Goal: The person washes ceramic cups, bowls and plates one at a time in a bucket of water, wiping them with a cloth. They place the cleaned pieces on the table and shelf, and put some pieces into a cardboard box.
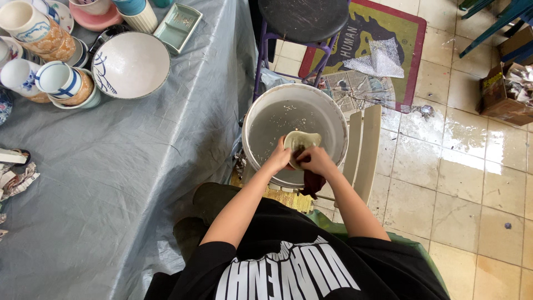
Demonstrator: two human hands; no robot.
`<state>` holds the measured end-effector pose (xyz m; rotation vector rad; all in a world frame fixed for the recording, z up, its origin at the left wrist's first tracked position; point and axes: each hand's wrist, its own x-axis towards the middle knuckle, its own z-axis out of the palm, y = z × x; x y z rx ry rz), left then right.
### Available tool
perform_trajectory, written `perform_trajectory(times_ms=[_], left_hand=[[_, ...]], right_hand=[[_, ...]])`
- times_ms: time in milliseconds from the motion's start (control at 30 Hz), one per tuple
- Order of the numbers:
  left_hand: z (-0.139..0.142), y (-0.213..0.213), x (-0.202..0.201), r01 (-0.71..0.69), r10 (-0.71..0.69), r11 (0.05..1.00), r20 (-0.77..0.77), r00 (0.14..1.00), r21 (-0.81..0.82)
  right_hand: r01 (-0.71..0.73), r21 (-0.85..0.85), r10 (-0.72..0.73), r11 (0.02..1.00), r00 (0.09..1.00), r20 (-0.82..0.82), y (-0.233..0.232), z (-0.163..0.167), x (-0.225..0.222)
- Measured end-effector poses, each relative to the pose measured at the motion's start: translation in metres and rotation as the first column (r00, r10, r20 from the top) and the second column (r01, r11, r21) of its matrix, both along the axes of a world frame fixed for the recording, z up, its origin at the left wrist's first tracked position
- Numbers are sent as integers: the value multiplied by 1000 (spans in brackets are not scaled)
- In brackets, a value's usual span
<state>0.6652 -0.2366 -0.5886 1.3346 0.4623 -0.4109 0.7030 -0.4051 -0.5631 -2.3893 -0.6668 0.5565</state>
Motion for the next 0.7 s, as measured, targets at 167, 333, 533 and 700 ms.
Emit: perform_trajectory(times_ms=[167, 333, 533, 700], left_hand=[[11, -1, -5, 99, -97, 990, 24, 995, -104], [18, 6, -3, 35, -28, 996, 86, 996, -80], [20, 0, -4, 11, -3, 995, 85, 996, -99], [17, 3, -3, 82, -74, 995, 149, 986, -49]], right_hand=[[171, 208, -220, 963, 945, 244, 18, 2, -7], [114, 380, -50, 918, 983, -174, 18, 6, -8], [168, -82, -147, 982, 967, 209, 11, 12, -1], [128, 436, -194, 891, 975, 111, 27, 9, -11]])
